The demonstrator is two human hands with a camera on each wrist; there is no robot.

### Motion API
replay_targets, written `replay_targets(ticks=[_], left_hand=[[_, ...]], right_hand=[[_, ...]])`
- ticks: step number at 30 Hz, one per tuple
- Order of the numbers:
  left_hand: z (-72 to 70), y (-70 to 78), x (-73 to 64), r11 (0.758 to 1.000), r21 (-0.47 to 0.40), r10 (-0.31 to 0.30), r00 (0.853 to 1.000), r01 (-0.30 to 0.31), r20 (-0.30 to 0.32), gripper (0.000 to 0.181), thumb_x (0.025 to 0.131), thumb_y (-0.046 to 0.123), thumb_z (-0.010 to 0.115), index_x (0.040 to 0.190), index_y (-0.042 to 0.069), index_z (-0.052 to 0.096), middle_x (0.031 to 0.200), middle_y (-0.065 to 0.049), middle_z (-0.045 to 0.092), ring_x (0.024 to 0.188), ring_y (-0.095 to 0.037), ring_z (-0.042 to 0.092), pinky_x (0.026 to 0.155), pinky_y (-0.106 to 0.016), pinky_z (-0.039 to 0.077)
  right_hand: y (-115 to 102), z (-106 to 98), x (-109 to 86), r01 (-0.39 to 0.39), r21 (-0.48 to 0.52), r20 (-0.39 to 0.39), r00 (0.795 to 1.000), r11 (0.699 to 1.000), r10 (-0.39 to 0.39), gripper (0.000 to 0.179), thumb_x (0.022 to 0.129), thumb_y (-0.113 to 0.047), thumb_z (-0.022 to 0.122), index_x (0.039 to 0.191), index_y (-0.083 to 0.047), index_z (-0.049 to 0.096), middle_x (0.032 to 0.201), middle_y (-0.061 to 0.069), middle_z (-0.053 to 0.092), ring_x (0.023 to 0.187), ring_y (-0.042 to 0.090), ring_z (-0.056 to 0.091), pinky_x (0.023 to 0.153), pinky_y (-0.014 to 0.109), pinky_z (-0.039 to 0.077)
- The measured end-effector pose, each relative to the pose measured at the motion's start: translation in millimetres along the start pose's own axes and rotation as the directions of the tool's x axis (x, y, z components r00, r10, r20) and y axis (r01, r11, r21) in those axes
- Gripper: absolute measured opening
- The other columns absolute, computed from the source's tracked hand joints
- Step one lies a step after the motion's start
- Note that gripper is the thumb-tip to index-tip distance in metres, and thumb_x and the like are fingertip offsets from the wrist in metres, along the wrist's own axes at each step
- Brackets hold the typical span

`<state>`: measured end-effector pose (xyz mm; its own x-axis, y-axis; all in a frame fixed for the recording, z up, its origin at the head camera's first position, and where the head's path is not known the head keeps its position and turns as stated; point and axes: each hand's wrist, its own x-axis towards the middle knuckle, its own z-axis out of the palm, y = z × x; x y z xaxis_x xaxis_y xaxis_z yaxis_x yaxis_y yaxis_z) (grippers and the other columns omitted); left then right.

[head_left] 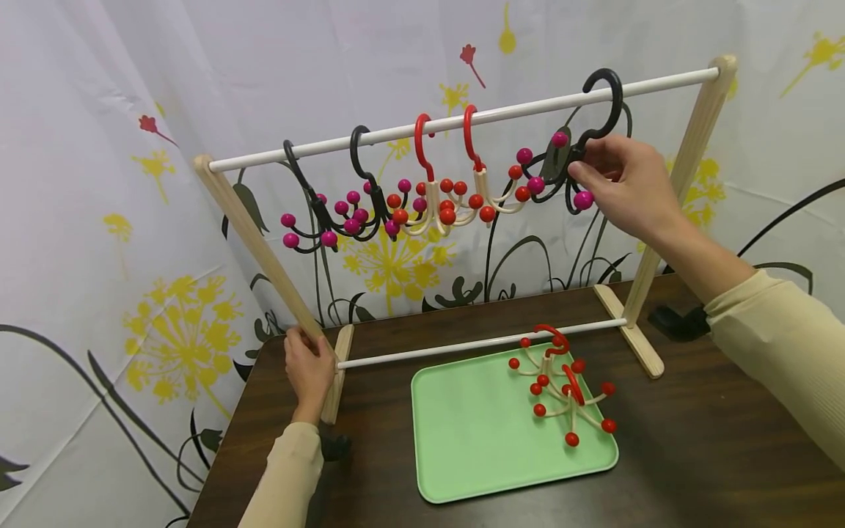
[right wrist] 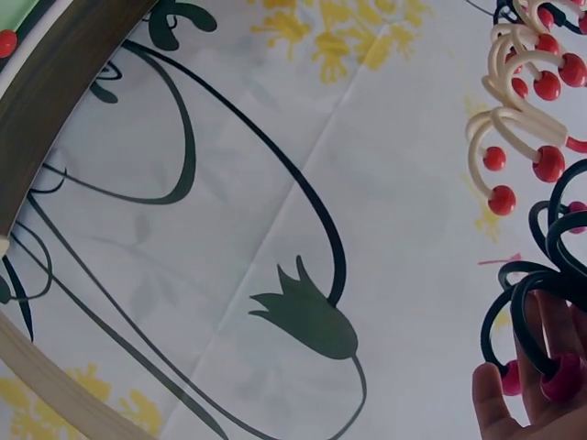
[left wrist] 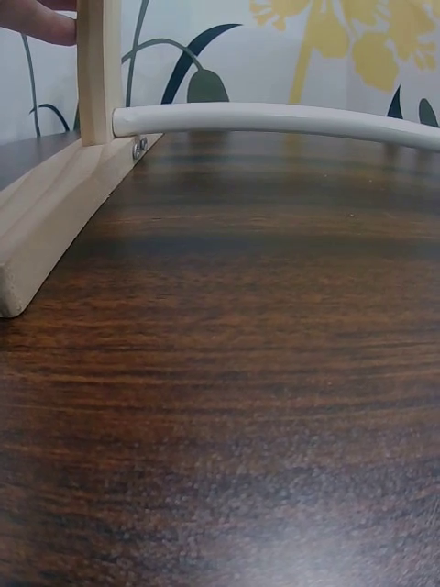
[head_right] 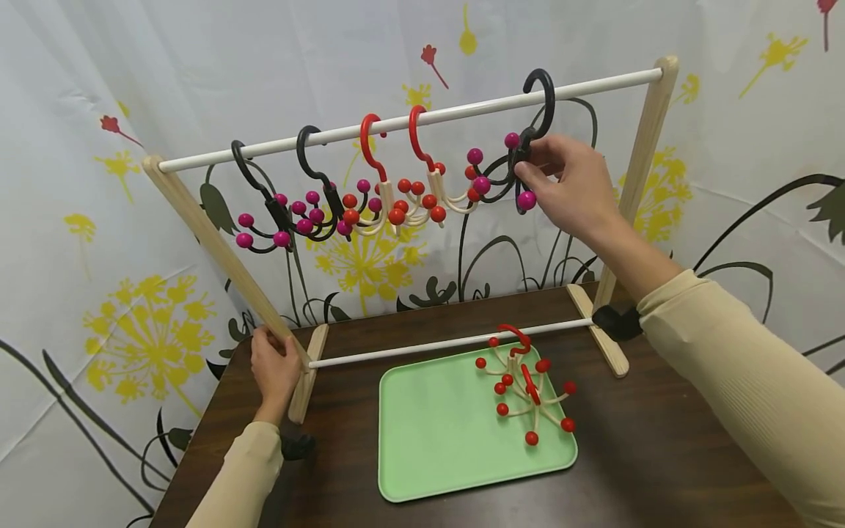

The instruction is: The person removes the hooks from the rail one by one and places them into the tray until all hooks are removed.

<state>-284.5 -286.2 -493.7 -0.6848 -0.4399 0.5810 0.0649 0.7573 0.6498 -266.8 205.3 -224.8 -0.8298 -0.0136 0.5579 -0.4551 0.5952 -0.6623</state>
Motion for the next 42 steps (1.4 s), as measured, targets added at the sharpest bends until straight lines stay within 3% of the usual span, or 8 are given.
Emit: replay_targets(ticks=[8,15,19,27,32,38,42], left_hand=[[5.6,0.7,1.5,1.0,-0.024,-0.001,1.0,0.002,0.028,0.03,0.09,0.009,0.063,0.115,0.0,0.05,0.093,-0.016,0.048,0.075,-0.039,0.051,0.066,-0.053,0.038],[7.4,0.7,3.8,0.999,-0.041,-0.01,0.999,0.011,0.036,0.029,0.091,0.01,0.063,0.115,0.0,0.05,0.093,-0.017,0.049,0.076,-0.039,0.052,0.067,-0.052,0.038],[7.6,1.3,3.5,0.999,-0.042,-0.009,0.999,0.011,0.042,0.029,0.091,0.01,0.062,0.115,0.0,0.05,0.094,-0.017,0.049,0.078,-0.039,0.053,0.068,-0.053,0.039],[6.2,1.4,3.4,0.999,-0.042,0.01,1.0,-0.009,0.023,0.029,0.089,0.008,0.064,0.113,-0.001,0.05,0.093,-0.019,0.049,0.077,-0.041,0.052,0.069,-0.055,0.039],[6.1,0.8,5.5,0.999,-0.045,0.008,1.0,-0.007,0.021,0.029,0.09,0.009,0.064,0.113,-0.001,0.05,0.092,-0.018,0.048,0.077,-0.041,0.052,0.069,-0.055,0.039],[7.9,1.3,4.0,0.999,-0.038,-0.005,1.0,0.006,0.026,0.03,0.09,0.01,0.063,0.114,-0.001,0.05,0.094,-0.018,0.049,0.078,-0.041,0.052,0.069,-0.055,0.039],[7.9,1.3,3.5,0.999,-0.04,-0.002,1.0,0.003,0.026,0.029,0.09,0.01,0.063,0.114,-0.001,0.05,0.094,-0.018,0.049,0.078,-0.04,0.052,0.069,-0.055,0.039]], right_hand=[[-7.3,0.2,-25.7,0.058,-0.043,-0.07,0.996,0.997,-0.061,0.031,0.096,-0.021,0.062,0.116,0.003,0.064,0.108,0.018,0.069,0.089,0.01,0.057,0.075,0.023,0.038],[-7.9,14.5,-74.4,0.052,-0.073,-0.106,0.993,0.996,-0.059,0.028,0.094,-0.016,0.066,0.12,-0.006,0.066,0.1,0.012,0.072,0.088,-0.003,0.059,0.064,0.013,0.043],[-0.8,27.9,-110.9,0.059,-0.04,-0.054,0.997,0.997,-0.061,0.029,0.092,-0.01,0.067,0.121,-0.007,0.066,0.095,0.011,0.072,0.083,-0.003,0.059,0.061,0.013,0.045],[0.5,57.0,-179.9,0.001,0.07,0.068,0.998,0.998,-0.006,0.028,0.089,-0.003,0.07,0.115,-0.011,0.067,0.086,0.004,0.071,0.065,0.013,0.063,0.057,0.021,0.05],[-1.1,81.5,-219.5,-0.034,0.119,0.099,0.995,0.992,0.023,0.027,0.087,-0.007,0.074,0.11,-0.02,0.069,0.085,-0.005,0.072,0.067,0.009,0.062,0.052,0.024,0.046],[13.3,116.2,-254.9,-0.057,0.039,0.112,0.992,0.998,0.052,0.031,0.081,-0.007,0.079,0.107,-0.022,0.07,0.092,-0.01,0.071,0.074,0.004,0.058,0.052,0.022,0.042],[24.9,133.8,-267.6,-0.082,-0.057,0.122,0.989,0.995,0.089,0.032,0.077,-0.007,0.082,0.104,-0.019,0.072,0.093,-0.01,0.072,0.08,0.004,0.063,0.066,0.028,0.049]])
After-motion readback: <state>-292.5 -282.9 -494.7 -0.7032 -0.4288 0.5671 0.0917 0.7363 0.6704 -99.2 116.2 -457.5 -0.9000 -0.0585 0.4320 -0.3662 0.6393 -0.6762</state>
